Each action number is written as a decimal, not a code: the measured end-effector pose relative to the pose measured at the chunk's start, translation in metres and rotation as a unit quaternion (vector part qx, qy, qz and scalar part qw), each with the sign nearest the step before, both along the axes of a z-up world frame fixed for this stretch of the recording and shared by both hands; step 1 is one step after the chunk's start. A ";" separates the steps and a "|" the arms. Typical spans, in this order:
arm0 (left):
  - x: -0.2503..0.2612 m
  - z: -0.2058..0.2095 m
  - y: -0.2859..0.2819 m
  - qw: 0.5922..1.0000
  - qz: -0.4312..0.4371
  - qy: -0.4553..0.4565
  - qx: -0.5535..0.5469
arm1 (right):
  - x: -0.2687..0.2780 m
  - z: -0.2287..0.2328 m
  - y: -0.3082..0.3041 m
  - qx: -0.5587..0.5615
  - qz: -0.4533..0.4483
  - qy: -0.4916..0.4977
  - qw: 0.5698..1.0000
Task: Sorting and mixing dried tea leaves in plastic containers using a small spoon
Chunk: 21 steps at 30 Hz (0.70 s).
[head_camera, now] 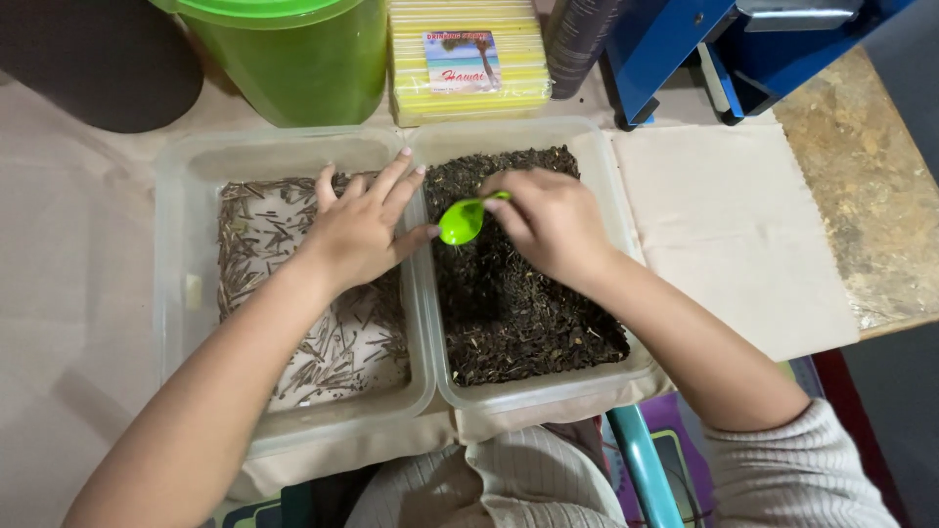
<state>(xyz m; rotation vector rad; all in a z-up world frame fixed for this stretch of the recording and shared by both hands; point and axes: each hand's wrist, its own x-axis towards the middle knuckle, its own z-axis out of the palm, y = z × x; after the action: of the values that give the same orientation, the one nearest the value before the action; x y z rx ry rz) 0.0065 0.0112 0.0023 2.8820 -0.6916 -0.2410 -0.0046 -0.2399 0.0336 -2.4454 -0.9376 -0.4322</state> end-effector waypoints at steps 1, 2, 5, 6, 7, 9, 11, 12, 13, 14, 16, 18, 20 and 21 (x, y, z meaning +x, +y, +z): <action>0.000 0.000 0.000 1.000 -0.001 0.000 0.001 | 0.003 -0.004 0.001 0.001 -0.001 0.000 1.000; -0.001 0.000 0.000 1.000 0.001 0.001 -0.004 | 0.007 -0.008 0.002 0.001 -0.010 0.001 1.000; 0.002 -0.005 0.000 1.000 -0.004 -0.008 -0.005 | 0.028 -0.016 0.003 0.002 -0.028 -0.012 1.000; 0.002 -0.008 0.001 1.000 -0.009 -0.017 -0.001 | 0.035 -0.019 0.003 0.001 -0.037 -0.023 0.999; 0.001 -0.008 0.001 1.000 -0.009 -0.015 -0.001 | 0.040 -0.019 -0.001 0.001 -0.037 -0.022 0.999; 0.001 -0.008 0.002 0.999 -0.014 -0.042 -0.010 | 0.052 -0.020 -0.009 0.024 -0.051 -0.006 0.998; 0.001 -0.010 0.003 0.999 -0.015 -0.041 -0.014 | 0.056 -0.023 -0.020 0.014 -0.057 -0.027 0.998; 0.001 -0.011 0.003 0.999 -0.016 -0.039 -0.019 | 0.057 -0.025 -0.026 0.002 -0.062 -0.046 0.997; 0.002 -0.014 0.003 0.999 -0.017 -0.041 -0.019 | 0.057 -0.025 -0.033 0.001 -0.063 -0.047 0.997; 0.003 -0.018 0.003 0.999 -0.014 -0.046 -0.026 | 0.056 -0.026 -0.040 -0.017 -0.069 -0.055 0.996; 0.003 -0.022 0.004 0.998 -0.012 -0.052 -0.033 | 0.051 -0.025 -0.052 -0.036 -0.075 -0.063 0.995; 0.003 -0.022 0.004 0.997 -0.014 -0.062 -0.036 | 0.045 -0.022 -0.064 -0.110 -0.111 -0.136 0.978; 0.003 -0.021 0.004 0.997 -0.014 -0.060 -0.038 | 0.039 -0.017 -0.077 -0.156 -0.122 -0.176 0.964; 0.002 -0.020 0.004 0.998 -0.014 -0.057 -0.038 | 0.036 -0.015 -0.083 -0.200 -0.133 -0.213 0.947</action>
<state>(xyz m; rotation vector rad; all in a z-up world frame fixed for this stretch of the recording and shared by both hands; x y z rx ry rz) 0.0086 0.0148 -0.0178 2.8319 -0.7430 -0.0532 0.0314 -0.3231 0.0186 -2.9320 -0.9339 -0.9829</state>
